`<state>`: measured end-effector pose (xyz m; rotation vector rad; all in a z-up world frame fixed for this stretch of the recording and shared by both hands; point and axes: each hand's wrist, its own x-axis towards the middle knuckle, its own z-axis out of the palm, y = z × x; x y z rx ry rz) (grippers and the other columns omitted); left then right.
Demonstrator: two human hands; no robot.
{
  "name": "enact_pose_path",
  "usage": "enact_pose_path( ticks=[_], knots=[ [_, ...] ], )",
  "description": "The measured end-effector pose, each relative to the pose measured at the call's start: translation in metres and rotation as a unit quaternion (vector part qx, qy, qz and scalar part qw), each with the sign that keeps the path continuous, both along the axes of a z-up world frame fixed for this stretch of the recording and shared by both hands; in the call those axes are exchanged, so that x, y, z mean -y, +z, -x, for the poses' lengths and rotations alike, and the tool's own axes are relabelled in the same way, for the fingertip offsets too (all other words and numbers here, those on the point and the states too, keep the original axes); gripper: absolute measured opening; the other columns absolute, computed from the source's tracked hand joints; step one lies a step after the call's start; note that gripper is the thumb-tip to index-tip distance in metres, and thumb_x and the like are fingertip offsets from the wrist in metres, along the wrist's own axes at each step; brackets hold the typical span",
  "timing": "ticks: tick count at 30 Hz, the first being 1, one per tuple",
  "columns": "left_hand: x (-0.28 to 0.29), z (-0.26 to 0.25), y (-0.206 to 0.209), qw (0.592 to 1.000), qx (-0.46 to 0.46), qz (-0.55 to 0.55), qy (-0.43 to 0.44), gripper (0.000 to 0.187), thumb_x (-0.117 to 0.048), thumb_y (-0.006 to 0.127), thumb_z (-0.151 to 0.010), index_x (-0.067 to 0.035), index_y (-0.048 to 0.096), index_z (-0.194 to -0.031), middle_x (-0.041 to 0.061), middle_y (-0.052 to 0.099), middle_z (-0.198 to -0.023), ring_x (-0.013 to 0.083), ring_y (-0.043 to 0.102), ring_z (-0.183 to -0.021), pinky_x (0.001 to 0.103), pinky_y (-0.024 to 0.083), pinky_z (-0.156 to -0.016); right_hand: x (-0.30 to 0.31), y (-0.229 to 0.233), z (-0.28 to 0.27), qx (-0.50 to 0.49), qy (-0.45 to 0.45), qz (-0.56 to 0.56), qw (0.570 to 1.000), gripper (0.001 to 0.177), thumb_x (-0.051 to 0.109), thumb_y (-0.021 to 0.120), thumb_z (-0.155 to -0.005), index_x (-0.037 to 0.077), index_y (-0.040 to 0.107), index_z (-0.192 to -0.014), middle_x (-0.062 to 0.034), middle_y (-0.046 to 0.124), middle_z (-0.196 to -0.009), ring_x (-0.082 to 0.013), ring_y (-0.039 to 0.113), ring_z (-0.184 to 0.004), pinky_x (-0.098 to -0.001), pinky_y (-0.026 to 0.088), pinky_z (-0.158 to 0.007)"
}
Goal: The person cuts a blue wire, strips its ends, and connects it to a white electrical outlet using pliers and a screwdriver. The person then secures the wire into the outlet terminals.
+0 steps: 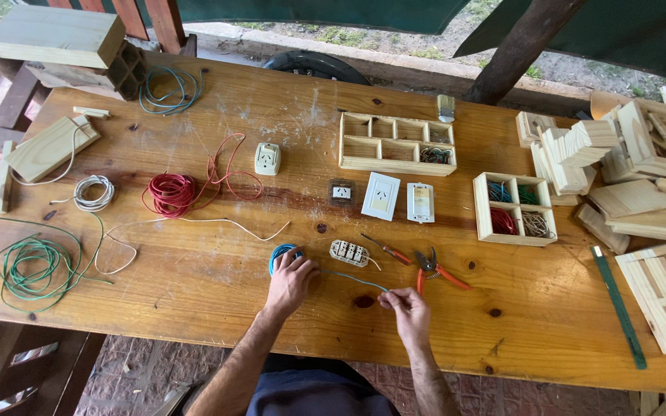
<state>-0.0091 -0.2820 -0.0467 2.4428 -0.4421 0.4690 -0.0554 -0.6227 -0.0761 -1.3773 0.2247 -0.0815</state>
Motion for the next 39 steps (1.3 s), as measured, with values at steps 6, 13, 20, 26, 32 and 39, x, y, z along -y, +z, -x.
enact_pose_path(
  ticks=[6,13,20,26,32,39],
  knots=[
    [0.004,-0.004,-0.005,0.998,-0.041,0.012,0.036,0.017,-0.031,0.065,-0.116,-0.019,0.077,-0.114,-0.002,0.083,-0.115,0.0349,0.062,-0.144,0.057,0.046,-0.109,-0.017,0.043,0.001,0.063,-0.007,0.217,0.974,0.014,0.001,0.085,-0.100,-0.003,0.073,-0.095,-0.0184,0.087,-0.088,-0.0249,0.090,-0.070,-0.0335,0.078,-0.061],
    [0.010,-0.003,-0.009,0.995,-0.029,0.049,0.076,0.009,-0.024,0.070,-0.112,-0.020,0.077,-0.114,-0.002,0.081,-0.111,0.0263,0.066,-0.146,0.051,0.044,-0.113,-0.033,0.012,-0.011,0.031,-0.093,0.182,0.978,0.015,0.005,0.084,-0.103,-0.001,0.074,-0.095,-0.0193,0.086,-0.083,-0.0245,0.085,-0.062,-0.0340,0.074,-0.057],
    [0.007,-0.006,-0.003,0.997,-0.037,0.034,0.058,0.017,-0.029,0.069,-0.113,-0.014,0.076,-0.113,0.003,0.080,-0.111,0.0328,0.066,-0.138,0.055,0.046,-0.111,-0.024,0.021,-0.006,0.025,-0.037,0.156,0.987,0.015,0.009,0.083,-0.104,-0.004,0.076,-0.100,-0.0202,0.088,-0.090,-0.0262,0.089,-0.071,-0.0357,0.078,-0.064],
    [0.016,-0.003,0.013,0.998,-0.031,-0.038,0.025,0.024,-0.042,0.072,-0.108,-0.032,0.082,-0.128,-0.012,0.084,-0.119,0.0284,0.067,-0.120,0.059,0.041,-0.103,-0.024,0.024,-0.007,0.017,-0.005,0.121,0.993,0.014,0.008,0.085,-0.103,-0.003,0.078,-0.104,-0.0170,0.089,-0.090,-0.0215,0.087,-0.074,-0.0321,0.075,-0.066],
    [0.005,-0.007,-0.003,0.995,-0.094,0.012,-0.010,0.037,-0.042,0.083,-0.092,-0.031,0.081,-0.128,-0.010,0.083,-0.113,0.0233,0.067,-0.124,0.060,0.033,-0.117,-0.023,0.038,-0.008,0.029,-0.003,0.178,0.984,0.013,0.011,0.088,-0.101,0.000,0.081,-0.101,-0.0113,0.087,-0.081,-0.0174,0.086,-0.068,-0.0298,0.074,-0.068],
    [0.003,-0.013,-0.016,0.996,-0.062,0.066,0.004,0.015,-0.055,0.084,-0.102,-0.041,0.088,-0.105,-0.015,0.076,-0.086,0.0100,0.076,-0.104,0.048,0.040,-0.113,-0.018,0.017,-0.012,0.044,-0.011,0.178,0.983,0.007,0.003,0.088,-0.102,-0.003,0.087,-0.106,-0.0237,0.089,-0.091,-0.0252,0.088,-0.074,-0.0385,0.077,-0.064]
  ],
)
